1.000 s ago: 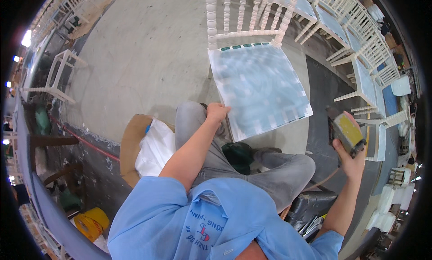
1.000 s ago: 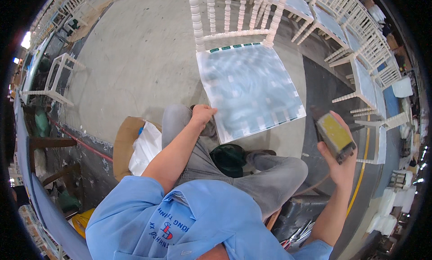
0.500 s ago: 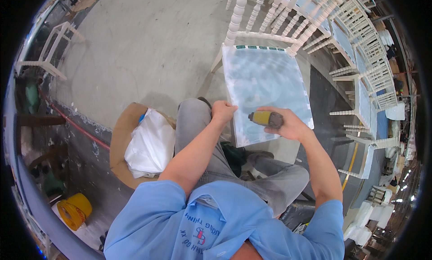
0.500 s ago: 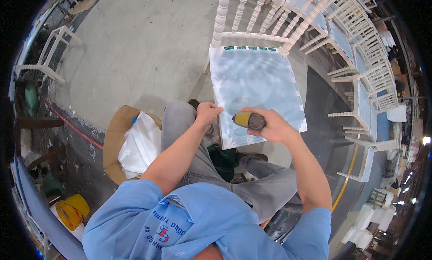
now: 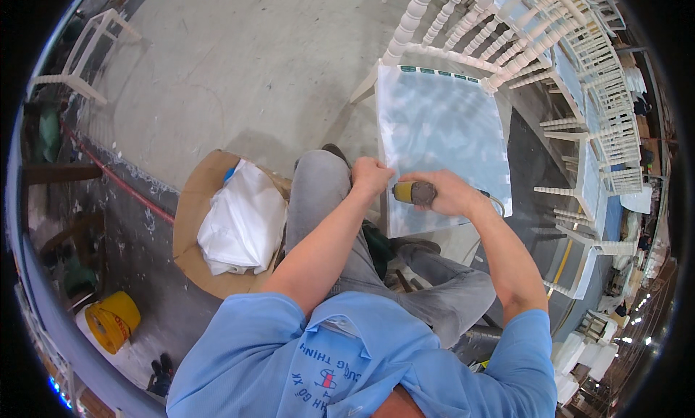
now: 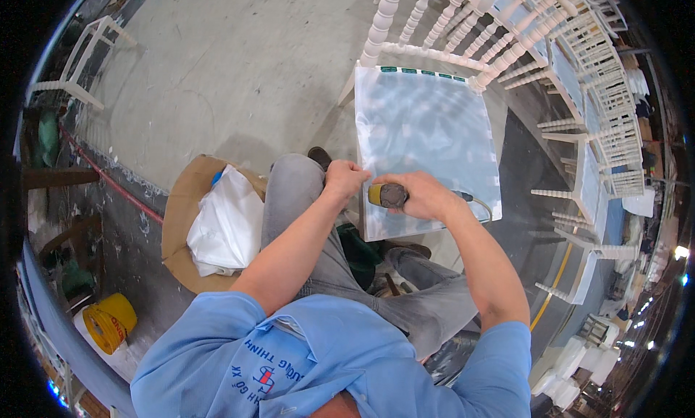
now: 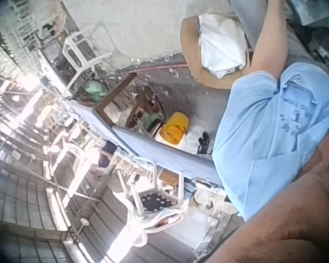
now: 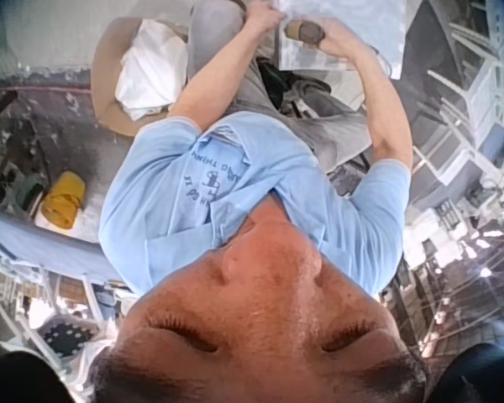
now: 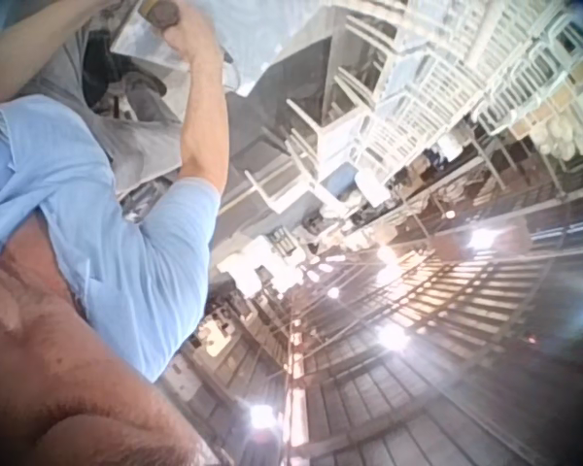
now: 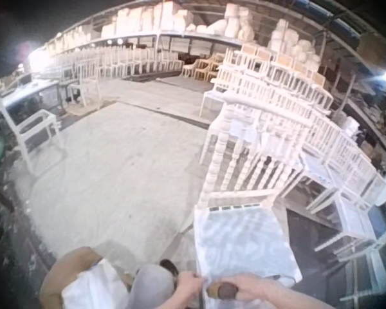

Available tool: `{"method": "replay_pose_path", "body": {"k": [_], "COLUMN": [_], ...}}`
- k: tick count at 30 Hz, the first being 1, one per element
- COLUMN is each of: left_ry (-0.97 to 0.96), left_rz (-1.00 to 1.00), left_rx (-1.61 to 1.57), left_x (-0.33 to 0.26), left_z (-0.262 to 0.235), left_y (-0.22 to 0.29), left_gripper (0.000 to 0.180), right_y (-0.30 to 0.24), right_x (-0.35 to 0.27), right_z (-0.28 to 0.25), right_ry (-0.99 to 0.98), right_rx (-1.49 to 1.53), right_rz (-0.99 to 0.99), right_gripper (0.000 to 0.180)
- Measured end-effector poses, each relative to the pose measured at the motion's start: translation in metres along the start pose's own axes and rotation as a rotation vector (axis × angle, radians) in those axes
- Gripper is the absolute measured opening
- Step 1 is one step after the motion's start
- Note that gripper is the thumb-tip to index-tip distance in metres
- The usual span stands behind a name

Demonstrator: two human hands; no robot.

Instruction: The person staples a light blue fabric onto the underside of a white wooden chair seat using a staple gun, then flips the chair and staples green webbing straps across the seat frame. The person handles the chair, fabric, webbing, and staple gun during the process.

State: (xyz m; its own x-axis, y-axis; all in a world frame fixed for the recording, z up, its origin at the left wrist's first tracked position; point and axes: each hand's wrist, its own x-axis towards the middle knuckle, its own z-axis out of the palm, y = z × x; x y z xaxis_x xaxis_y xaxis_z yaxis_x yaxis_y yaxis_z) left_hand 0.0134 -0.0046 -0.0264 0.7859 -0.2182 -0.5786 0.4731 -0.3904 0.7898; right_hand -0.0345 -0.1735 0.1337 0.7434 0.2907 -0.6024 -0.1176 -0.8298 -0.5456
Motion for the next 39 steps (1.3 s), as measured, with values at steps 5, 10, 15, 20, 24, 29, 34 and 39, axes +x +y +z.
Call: {"method": "replay_pose_path", "body": {"k": [5, 10, 15, 20, 24, 29, 34, 39], "left_ry": [-0.018, -0.001, -0.034, 0.053, 0.121, 0.056, -0.058, 0.097], "left_rz": [-0.022, -0.016, -0.023, 0.022, 0.002, 0.137, 0.094, 0.043], "left_rx": [-0.041, -0.008, 0.061, -0.001, -0.005, -0.030, -0.375, -0.210], "left_x": [-0.001, -0.004, -0.010, -0.002, 0.024, 0.054, 0.062, 0.063], "left_z": [0.001, -0.002, -0.005, -0.009, -0.009, -0.011, -0.014, -0.001], "left_y": [0.001, 0.005, 0.015, 0.025, 0.054, 0.059, 0.046, 0.085], "left_gripper": [0.022, 0.023, 0.025, 0.031, 0.036, 0.032, 0.028, 0.029], "right_y": [0.003, 0.004, 0.006, 0.009, 0.012, 0.012, 0.015, 0.021], "right_x": [0.003, 0.008, 0.005, -0.022, -0.048, -0.075, -0.096, -0.107], "right_z": [0.000, 0.003, 0.006, 0.014, 0.015, 0.013, 0.011, 0.014], "right_ry": [0.009, 0.025, 0.014, 0.197, 0.311, 0.397, 0.474, 0.495], "right_rx": [-0.053, -0.081, -0.061, 0.019, 0.176, 0.240, 0.283, 0.293], "right_rz": [-0.008, -0.027, 0.055, -0.069, -0.058, -0.039, -0.046, 0.002], "right_gripper": [0.063, 0.063, 0.063, 0.064, 0.061, 0.063, 0.065, 0.065]}}
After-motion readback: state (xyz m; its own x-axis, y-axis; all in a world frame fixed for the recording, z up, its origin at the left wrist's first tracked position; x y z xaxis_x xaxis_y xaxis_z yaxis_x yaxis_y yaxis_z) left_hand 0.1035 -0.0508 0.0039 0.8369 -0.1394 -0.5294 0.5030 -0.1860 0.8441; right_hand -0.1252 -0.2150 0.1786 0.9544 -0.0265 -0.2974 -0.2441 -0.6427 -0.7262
